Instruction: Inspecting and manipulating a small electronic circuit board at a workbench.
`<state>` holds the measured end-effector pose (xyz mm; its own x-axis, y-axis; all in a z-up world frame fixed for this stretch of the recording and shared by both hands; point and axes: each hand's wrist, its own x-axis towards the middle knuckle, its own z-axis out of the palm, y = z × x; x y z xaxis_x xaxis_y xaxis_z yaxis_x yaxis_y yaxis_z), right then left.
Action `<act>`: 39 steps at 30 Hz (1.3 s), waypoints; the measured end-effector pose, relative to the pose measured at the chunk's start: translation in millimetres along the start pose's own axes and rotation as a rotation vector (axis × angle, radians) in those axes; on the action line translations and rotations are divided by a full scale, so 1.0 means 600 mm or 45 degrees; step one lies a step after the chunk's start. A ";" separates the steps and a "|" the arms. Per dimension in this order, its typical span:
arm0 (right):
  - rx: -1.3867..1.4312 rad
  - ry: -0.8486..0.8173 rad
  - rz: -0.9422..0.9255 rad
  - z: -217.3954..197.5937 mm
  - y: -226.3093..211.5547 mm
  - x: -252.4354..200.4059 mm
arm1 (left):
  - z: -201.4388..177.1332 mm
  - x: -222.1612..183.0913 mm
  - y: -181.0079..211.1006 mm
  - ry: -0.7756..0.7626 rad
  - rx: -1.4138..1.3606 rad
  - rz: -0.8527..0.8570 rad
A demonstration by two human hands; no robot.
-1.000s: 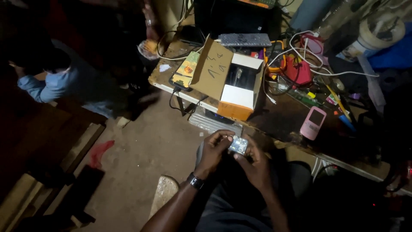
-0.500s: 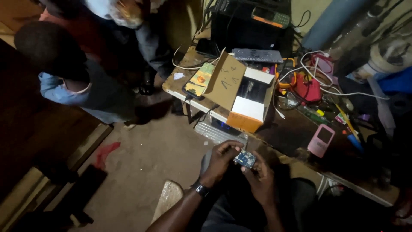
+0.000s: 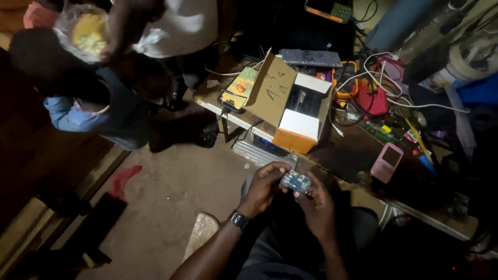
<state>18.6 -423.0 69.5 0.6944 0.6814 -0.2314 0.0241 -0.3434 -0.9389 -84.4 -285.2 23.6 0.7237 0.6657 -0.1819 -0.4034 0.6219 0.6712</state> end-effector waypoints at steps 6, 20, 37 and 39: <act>-0.056 0.040 -0.056 0.004 -0.005 0.006 | -0.020 0.011 -0.018 -0.066 -0.132 -0.048; 0.219 -0.049 -0.326 0.010 -0.014 0.016 | -0.020 0.010 -0.027 -0.016 -0.262 0.010; 0.205 -0.086 -0.366 0.010 -0.011 0.019 | -0.043 0.017 -0.048 -0.025 -0.281 -0.019; 0.186 -0.081 -0.372 0.010 -0.016 0.018 | -0.046 0.020 -0.050 -0.023 -0.272 -0.016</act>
<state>21.6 -408.5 74.5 0.6267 0.7782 0.0416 0.1087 -0.0344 -0.9935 -79.0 -284.7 -18.5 0.7388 0.6508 -0.1749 -0.5022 0.7048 0.5010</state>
